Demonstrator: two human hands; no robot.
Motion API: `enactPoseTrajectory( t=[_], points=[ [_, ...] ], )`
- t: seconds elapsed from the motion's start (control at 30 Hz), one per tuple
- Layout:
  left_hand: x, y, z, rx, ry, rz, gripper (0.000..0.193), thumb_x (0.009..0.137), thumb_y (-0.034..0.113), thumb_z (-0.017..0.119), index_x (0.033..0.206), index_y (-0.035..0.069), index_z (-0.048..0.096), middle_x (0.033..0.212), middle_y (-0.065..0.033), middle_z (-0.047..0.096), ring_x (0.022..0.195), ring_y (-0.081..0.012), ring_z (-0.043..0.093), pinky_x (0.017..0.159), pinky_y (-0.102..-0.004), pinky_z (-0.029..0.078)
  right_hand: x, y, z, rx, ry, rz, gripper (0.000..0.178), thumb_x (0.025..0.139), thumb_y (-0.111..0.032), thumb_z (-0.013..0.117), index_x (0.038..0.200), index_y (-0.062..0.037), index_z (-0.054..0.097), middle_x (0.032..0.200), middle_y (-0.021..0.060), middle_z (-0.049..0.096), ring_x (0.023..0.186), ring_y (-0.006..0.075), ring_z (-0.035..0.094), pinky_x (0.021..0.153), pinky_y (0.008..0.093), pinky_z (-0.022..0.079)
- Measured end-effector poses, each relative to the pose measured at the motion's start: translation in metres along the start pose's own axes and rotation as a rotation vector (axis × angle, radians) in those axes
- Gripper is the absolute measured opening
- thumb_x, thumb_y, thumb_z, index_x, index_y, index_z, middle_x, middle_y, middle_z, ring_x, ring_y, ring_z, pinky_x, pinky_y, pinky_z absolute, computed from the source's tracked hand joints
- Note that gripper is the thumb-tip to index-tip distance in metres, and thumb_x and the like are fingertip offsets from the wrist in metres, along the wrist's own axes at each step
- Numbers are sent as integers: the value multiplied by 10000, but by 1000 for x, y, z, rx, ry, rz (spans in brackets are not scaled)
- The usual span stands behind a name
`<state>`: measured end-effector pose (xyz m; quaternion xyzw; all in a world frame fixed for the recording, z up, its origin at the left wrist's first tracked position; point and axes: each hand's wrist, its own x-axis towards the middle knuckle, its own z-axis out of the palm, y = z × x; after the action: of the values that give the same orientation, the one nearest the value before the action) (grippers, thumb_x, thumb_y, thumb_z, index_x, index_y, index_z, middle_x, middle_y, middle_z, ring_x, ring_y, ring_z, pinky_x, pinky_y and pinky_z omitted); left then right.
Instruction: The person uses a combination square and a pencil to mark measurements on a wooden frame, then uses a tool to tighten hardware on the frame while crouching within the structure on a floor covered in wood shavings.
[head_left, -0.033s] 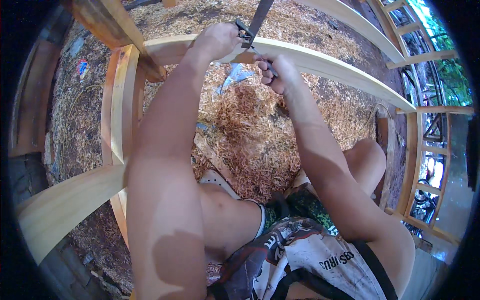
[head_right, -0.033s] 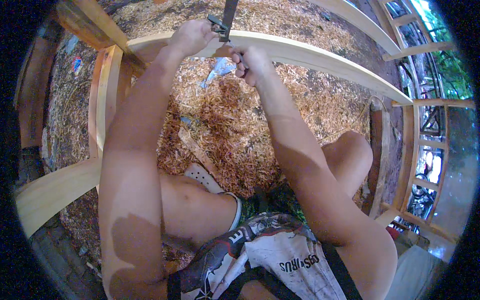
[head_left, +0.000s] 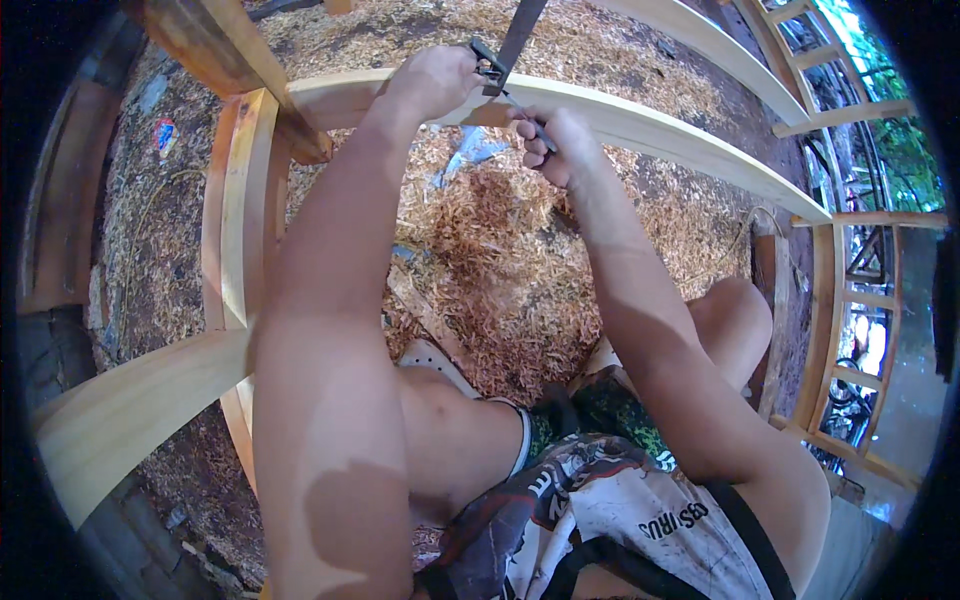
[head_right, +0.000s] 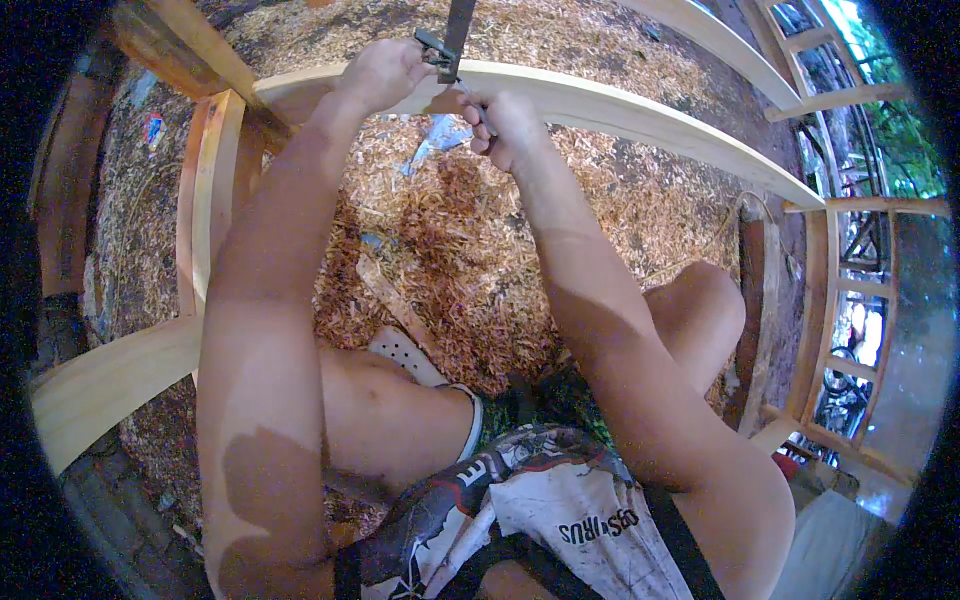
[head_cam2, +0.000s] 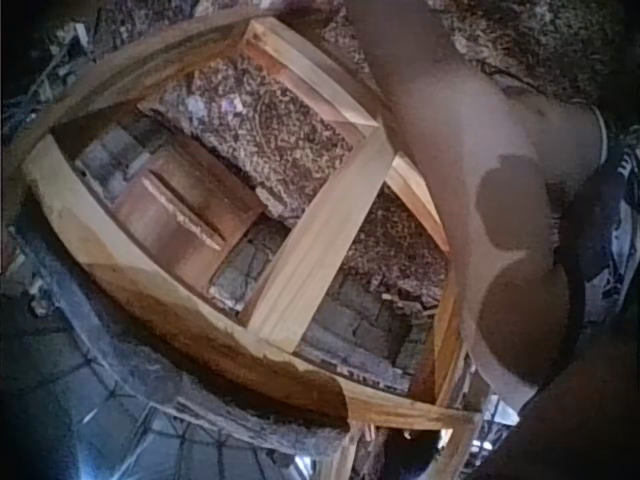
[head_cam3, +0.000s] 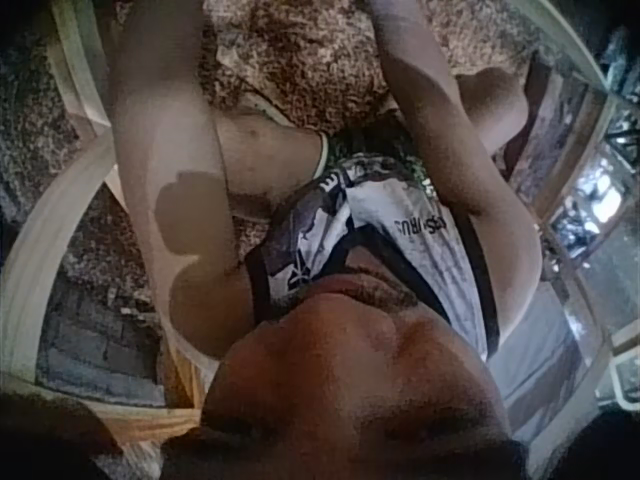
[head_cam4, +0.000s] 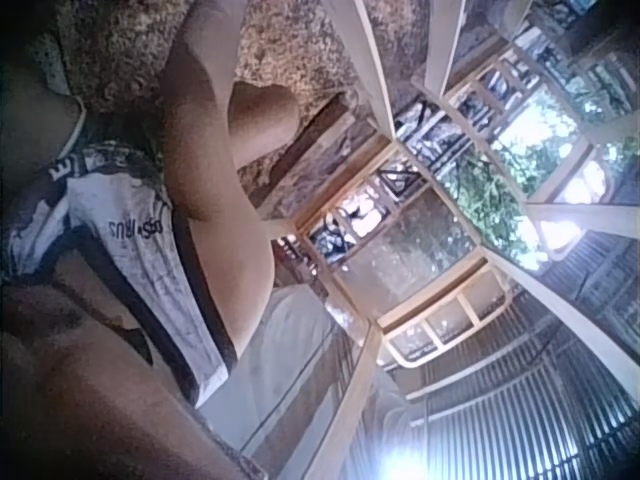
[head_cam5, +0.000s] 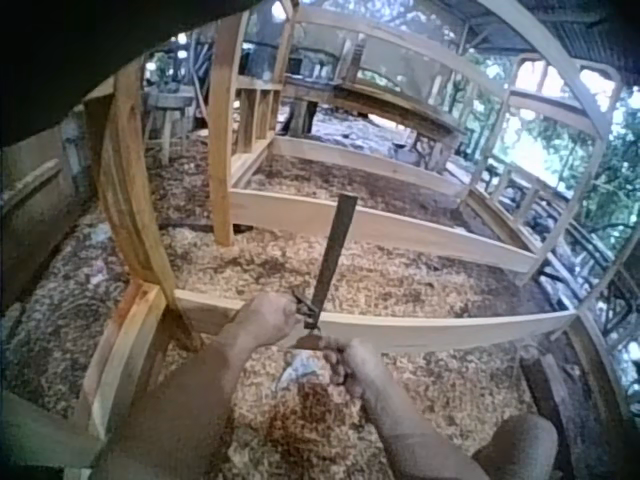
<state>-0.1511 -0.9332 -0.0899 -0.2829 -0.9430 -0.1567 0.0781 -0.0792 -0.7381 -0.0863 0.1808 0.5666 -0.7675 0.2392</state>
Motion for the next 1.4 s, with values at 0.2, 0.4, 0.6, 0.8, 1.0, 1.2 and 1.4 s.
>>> enactPoseTrajectory(
  t=[0.2,0.4,0.6,0.8,1.0,1.2,1.4],
  points=[
    [-6,-5,-1,-54,8,-56,345,856,336,622,831,-7,643,880,-193,656,877,-365,636,800,-459,507,-15,19,3,-144,86,-46,180,918,-167,500,979,-26,592,573,-25,462,400,80,333,380,245,274],
    [6,-3,5,-47,-19,-83,338,832,345,641,806,8,660,817,-198,652,841,-370,640,772,-473,513,12,62,-26,-434,102,-52,150,899,-138,542,999,-37,590,638,7,537,476,93,462,406,258,332],
    [8,6,4,-7,-45,-51,328,843,348,630,827,22,667,826,-188,654,845,-368,640,772,-476,508,24,60,-19,-481,160,-52,143,906,-150,537,991,-56,604,736,25,549,555,105,474,434,260,346],
    [12,10,-2,-32,-94,-27,334,863,360,614,828,31,666,854,-182,653,857,-369,638,776,-481,509,34,56,-15,-468,191,-74,164,922,-170,539,1035,-96,631,697,-2,505,527,96,436,427,253,311],
    [11,9,-1,46,-78,-10,271,894,269,577,828,27,680,859,-196,668,854,-357,650,786,-457,526,34,61,-11,-458,194,-78,178,930,-171,529,1054,-95,632,693,-9,499,537,91,444,433,250,319],
    [13,10,0,42,-101,-21,271,904,267,571,840,27,680,860,-201,669,855,-358,652,782,-461,527,32,57,-8,-448,200,-99,177,926,-171,521,1032,-83,633,697,-17,507,564,88,452,458,248,340],
    [14,3,7,34,-118,-53,325,881,339,601,842,22,656,863,-190,655,849,-371,640,768,-480,516,32,53,-1,-438,175,-78,175,931,-172,512,1040,-96,625,709,-19,508,552,89,437,459,247,340]
  ],
)
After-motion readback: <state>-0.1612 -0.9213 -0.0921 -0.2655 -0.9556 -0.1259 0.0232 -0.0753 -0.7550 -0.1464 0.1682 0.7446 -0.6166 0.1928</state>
